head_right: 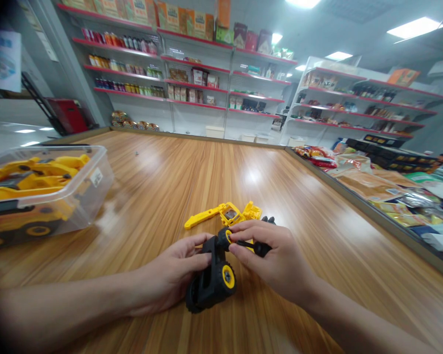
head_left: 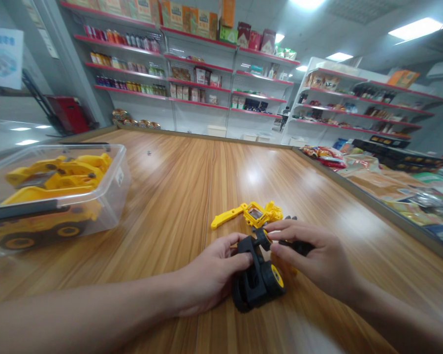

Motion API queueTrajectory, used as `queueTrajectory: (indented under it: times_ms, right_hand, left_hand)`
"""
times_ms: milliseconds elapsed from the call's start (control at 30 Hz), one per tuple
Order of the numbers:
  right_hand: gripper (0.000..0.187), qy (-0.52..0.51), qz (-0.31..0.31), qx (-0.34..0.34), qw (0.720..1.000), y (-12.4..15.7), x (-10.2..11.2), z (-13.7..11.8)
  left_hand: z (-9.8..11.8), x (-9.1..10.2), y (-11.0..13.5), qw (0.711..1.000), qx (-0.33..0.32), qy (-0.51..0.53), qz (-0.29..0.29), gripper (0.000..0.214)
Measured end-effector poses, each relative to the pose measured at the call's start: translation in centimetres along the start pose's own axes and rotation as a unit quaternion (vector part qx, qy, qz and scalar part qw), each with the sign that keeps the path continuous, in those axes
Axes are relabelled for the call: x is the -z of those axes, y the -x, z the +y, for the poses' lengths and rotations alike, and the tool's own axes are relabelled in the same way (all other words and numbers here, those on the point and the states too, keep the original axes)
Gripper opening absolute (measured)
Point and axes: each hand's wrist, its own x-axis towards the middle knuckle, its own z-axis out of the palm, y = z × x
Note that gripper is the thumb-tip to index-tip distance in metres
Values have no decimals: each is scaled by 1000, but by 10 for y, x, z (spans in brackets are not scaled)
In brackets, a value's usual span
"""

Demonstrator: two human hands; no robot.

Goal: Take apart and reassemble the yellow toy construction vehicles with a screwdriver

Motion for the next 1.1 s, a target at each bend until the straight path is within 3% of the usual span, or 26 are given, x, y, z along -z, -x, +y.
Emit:
queueTrajectory:
  times_ms: [333, 567, 733, 933, 1100]
  right_hand:
    - [18, 33, -16, 44, 998, 2, 3, -1]
    - [23, 49, -19, 60, 997, 1, 4, 0]
    - [33, 62, -31, 91, 993, 2, 6, 0]
    - [31, 68, -34, 117, 990, 2, 6, 1]
    - [31, 72, -31, 107, 991, 3, 5, 2]
  left_hand:
    - [-4, 0, -2, 999, -9, -40, -22, 15]
    - [-4, 1, -3, 998, -12, -56, -37, 23]
    - [-4, 3, -3, 996, -22, -85, -33, 27]
    - [-5, 4, -3, 994, -25, -98, -38, 28]
    - [-3, 2, -1, 983, -49, -175, -11, 25]
